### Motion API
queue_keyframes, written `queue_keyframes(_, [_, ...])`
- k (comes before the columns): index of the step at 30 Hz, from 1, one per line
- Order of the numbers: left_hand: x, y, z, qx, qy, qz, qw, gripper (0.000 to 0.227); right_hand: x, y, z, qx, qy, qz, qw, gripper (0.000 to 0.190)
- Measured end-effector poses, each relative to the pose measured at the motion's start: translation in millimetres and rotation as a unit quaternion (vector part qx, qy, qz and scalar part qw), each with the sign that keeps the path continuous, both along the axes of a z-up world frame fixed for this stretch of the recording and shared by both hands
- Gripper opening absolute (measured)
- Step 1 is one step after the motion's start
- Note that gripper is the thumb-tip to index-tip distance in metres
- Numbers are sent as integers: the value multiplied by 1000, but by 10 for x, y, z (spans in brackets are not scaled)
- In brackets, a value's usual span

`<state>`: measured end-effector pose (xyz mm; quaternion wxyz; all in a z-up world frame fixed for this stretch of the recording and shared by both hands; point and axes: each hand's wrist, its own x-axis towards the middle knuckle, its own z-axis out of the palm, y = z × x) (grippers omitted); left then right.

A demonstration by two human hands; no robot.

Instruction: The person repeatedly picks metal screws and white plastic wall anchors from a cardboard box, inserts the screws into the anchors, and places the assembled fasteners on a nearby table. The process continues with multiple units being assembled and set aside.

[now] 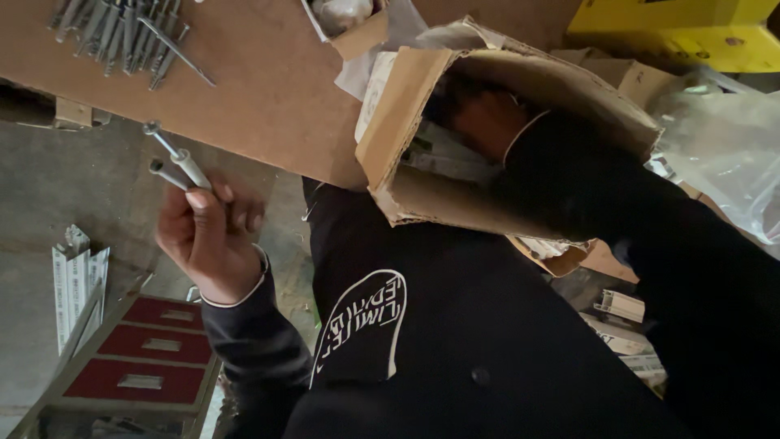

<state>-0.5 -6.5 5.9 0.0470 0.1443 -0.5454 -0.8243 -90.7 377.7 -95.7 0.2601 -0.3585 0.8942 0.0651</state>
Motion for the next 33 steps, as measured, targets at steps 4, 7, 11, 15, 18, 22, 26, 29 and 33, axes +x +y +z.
queue_keyframes(4, [-14, 20, 39, -12, 8, 2, 1000, 34, 7, -35, -118, -78, 93, 43, 992, 36])
queue_keyframes(7, [11, 30, 44, -9, 5, 0, 1000, 35, 12, -61, -122, -49, 54, 13, 997, 38])
queue_keyframes(11, [48, 32, 67, 2, -1, 17, 1000, 34, -29, -112, -112, 53, -68, -53, 995, 25])
queue_keyframes(15, [82, 30, 81, 0, 7, 10, 1000, 35, -4, -108, -95, -67, 51, -24, 996, 37])
queue_keyframes(18, [80, 54, 86, 12, 10, 2, 1000, 33, 4, -123, -68, -24, 61, -13, 998, 39])
queue_keyframes(22, [55, 142, 109, 23, 16, -24, 999, 33, 22, -119, 116, -75, 26, -37, 996, 49])
queue_keyframes(26, [-75, 313, 216, -15, 32, -37, 999, 32, -50, -234, 539, -9, -9, -139, 990, 38])
queue_keyframes(29, [-191, 501, 363, 7, 68, -57, 996, 28, -51, -179, 1089, -172, -13, -227, 958, 24])
queue_keyframes(33, [-355, 767, 583, 41, 89, -116, 988, 21, 93, -109, 1781, -353, -28, -301, 885, 12])
